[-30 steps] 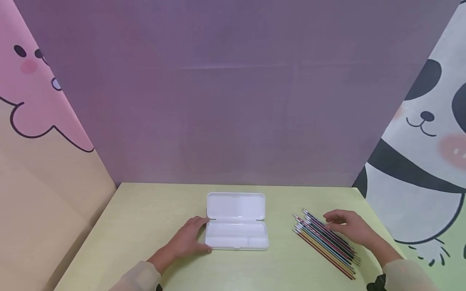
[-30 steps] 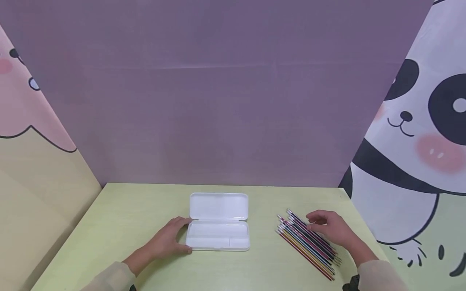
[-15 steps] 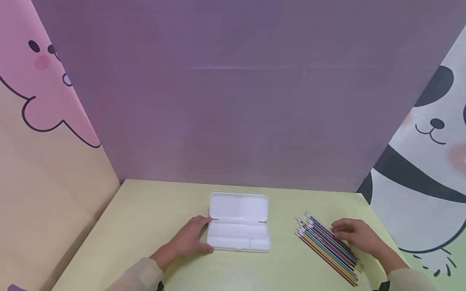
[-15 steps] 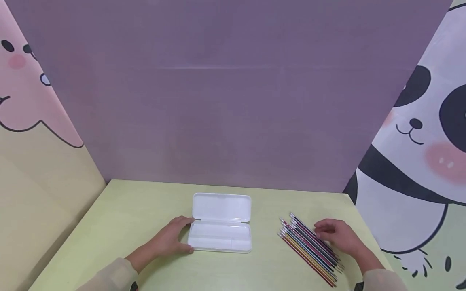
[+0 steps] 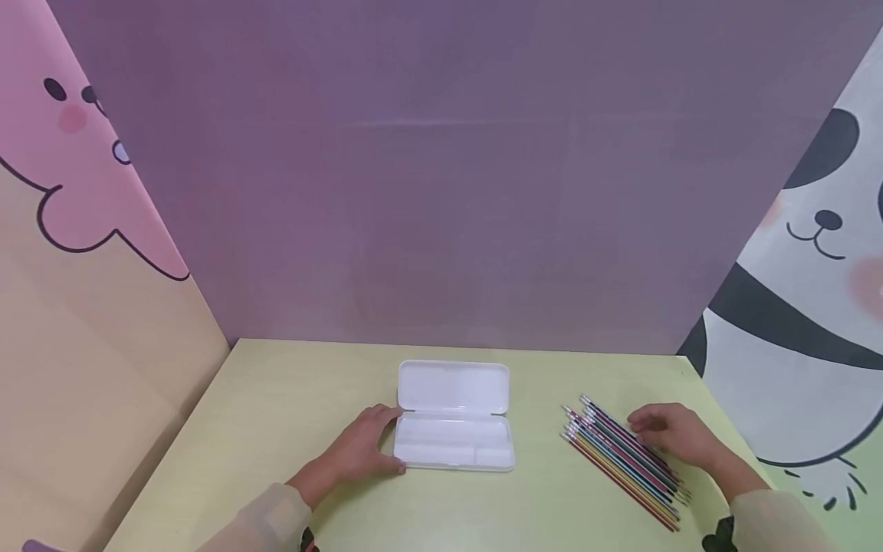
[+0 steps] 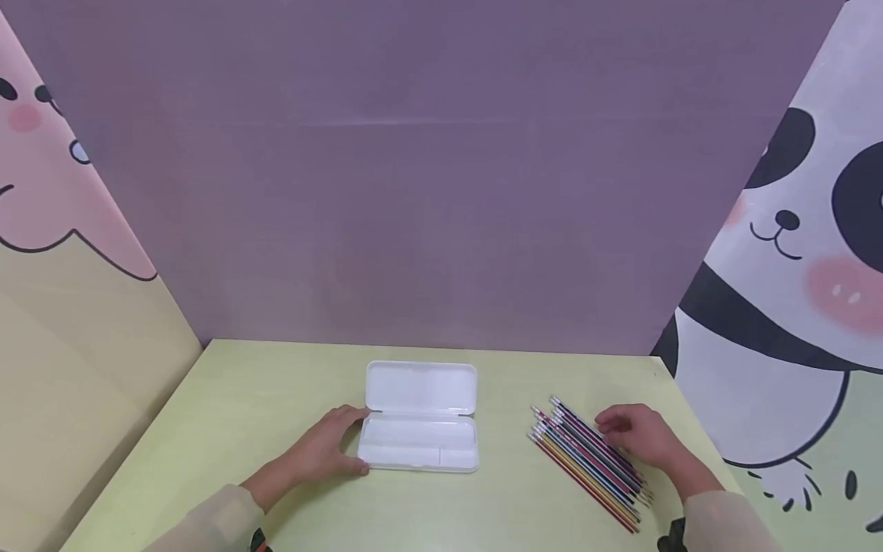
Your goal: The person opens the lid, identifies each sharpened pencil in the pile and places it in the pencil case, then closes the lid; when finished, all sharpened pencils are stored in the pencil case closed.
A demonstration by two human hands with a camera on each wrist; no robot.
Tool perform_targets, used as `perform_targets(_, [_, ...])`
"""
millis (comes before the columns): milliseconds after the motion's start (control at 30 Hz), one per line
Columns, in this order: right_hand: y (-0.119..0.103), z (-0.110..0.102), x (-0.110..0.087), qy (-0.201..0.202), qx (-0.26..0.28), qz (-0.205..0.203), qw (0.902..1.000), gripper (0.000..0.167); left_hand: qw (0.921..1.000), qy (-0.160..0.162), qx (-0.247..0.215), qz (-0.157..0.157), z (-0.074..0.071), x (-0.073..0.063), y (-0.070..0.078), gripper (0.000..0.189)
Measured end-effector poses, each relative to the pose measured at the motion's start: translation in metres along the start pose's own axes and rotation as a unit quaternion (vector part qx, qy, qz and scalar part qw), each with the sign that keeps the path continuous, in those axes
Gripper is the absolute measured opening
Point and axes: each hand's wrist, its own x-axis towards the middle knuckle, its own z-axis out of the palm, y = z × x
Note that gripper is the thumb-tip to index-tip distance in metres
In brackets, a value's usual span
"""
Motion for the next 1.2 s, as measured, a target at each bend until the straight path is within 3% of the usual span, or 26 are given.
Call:
perform_targets(167, [-0.008, -0.002, 0.005, 0.003, -0.044, 0.022, 0.9988, 0.021, 1.0, -0.003, 0.006, 0.003, -0.002, 0.002, 0.001, 0.09])
perform_targets(367, [-0.01, 0.0, 0.006, 0.001, -0.059, 0.04, 0.9975, 0.021, 0.9998, -0.008, 0.013, 0.008, -0.003, 0.002, 0.0, 0.093])
perform_targets(767, [-0.02, -0.004, 0.006, 0.006, -0.082, 0.026, 0.9963, 0.014, 0.9998, -0.005, 0.019, 0.008, -0.001, 0.001, 0.0, 0.093])
perform_targets(1200, [-0.009, 0.001, 0.007, 0.015, -0.082, 0.03, 0.9961, 0.01, 0.9999, -0.004, 0.014, 0.005, -0.002, 0.002, 0.002, 0.092])
